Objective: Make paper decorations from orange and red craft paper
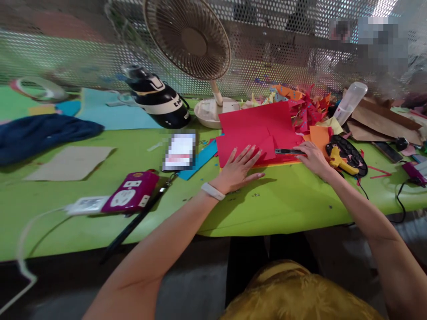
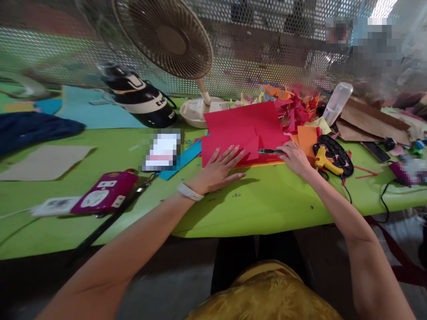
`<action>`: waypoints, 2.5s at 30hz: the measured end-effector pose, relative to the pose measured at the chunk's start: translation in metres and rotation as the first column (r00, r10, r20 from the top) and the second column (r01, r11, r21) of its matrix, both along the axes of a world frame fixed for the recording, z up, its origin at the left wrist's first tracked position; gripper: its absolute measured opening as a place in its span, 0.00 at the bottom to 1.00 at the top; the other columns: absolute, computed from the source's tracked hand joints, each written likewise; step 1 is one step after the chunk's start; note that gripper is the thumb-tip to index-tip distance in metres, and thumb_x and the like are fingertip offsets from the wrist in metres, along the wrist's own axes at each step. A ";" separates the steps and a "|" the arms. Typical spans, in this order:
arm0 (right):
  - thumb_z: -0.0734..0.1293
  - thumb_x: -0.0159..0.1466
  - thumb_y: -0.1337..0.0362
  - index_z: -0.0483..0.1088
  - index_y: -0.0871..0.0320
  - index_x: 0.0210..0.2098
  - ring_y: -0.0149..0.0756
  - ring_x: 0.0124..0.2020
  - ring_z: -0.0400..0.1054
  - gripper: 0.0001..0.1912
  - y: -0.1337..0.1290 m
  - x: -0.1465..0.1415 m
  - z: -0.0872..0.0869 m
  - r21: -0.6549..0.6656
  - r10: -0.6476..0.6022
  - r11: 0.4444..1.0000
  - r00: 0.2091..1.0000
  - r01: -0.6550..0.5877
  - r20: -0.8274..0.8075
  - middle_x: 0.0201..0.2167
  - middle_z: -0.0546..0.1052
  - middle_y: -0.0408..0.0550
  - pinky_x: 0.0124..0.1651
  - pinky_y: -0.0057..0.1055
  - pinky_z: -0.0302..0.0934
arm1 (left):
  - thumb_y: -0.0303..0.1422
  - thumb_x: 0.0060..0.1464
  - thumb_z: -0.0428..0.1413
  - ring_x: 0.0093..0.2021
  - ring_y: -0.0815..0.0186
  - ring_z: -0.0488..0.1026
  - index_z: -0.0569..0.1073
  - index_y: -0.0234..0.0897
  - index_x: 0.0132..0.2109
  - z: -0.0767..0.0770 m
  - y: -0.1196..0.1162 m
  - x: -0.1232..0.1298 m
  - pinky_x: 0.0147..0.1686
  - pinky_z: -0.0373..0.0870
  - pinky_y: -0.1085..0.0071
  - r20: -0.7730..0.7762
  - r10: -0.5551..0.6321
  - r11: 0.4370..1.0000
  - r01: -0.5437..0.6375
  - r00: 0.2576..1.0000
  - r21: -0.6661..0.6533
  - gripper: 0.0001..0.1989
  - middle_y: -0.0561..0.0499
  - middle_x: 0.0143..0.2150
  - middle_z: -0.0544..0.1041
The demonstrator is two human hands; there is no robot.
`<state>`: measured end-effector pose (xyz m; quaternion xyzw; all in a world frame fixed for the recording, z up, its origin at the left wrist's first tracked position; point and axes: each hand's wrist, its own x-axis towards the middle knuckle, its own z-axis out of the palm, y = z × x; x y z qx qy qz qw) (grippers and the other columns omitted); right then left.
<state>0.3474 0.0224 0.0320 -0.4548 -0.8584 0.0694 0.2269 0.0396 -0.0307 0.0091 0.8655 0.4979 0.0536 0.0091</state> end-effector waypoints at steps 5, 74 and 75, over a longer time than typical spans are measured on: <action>0.64 0.65 0.68 0.74 0.54 0.53 0.45 0.51 0.67 0.17 0.009 -0.018 0.003 0.009 0.001 1.000 1.000 -0.001 -0.002 0.46 0.74 0.53 0.58 0.46 0.61 | 0.56 0.64 0.36 0.75 0.55 0.37 0.43 0.39 0.74 -0.003 0.002 0.000 0.70 0.30 0.51 -0.012 0.031 0.999 -0.031 0.999 -0.031 0.39 0.43 0.75 0.43; 0.64 0.66 0.66 0.73 0.49 0.56 0.46 0.51 0.66 0.19 -0.006 -0.013 -0.013 -0.210 0.168 0.966 0.983 -0.149 0.079 0.47 0.73 0.54 0.56 0.48 0.60 | 0.46 0.67 0.39 0.66 0.55 0.62 0.69 0.39 0.62 0.005 0.022 -0.025 0.64 0.58 0.57 0.318 0.156 0.987 -0.155 0.935 -0.029 0.27 0.43 0.68 0.64; 0.64 0.66 0.65 0.73 0.49 0.56 0.46 0.50 0.66 0.19 -0.006 -0.013 -0.013 -0.208 0.168 0.967 0.983 -0.150 0.076 0.47 0.73 0.53 0.56 0.47 0.60 | 0.44 0.66 0.42 0.60 0.55 0.68 0.73 0.39 0.57 0.006 0.026 -0.031 0.60 0.62 0.57 0.361 0.216 0.973 -0.229 0.907 -0.006 0.23 0.41 0.61 0.71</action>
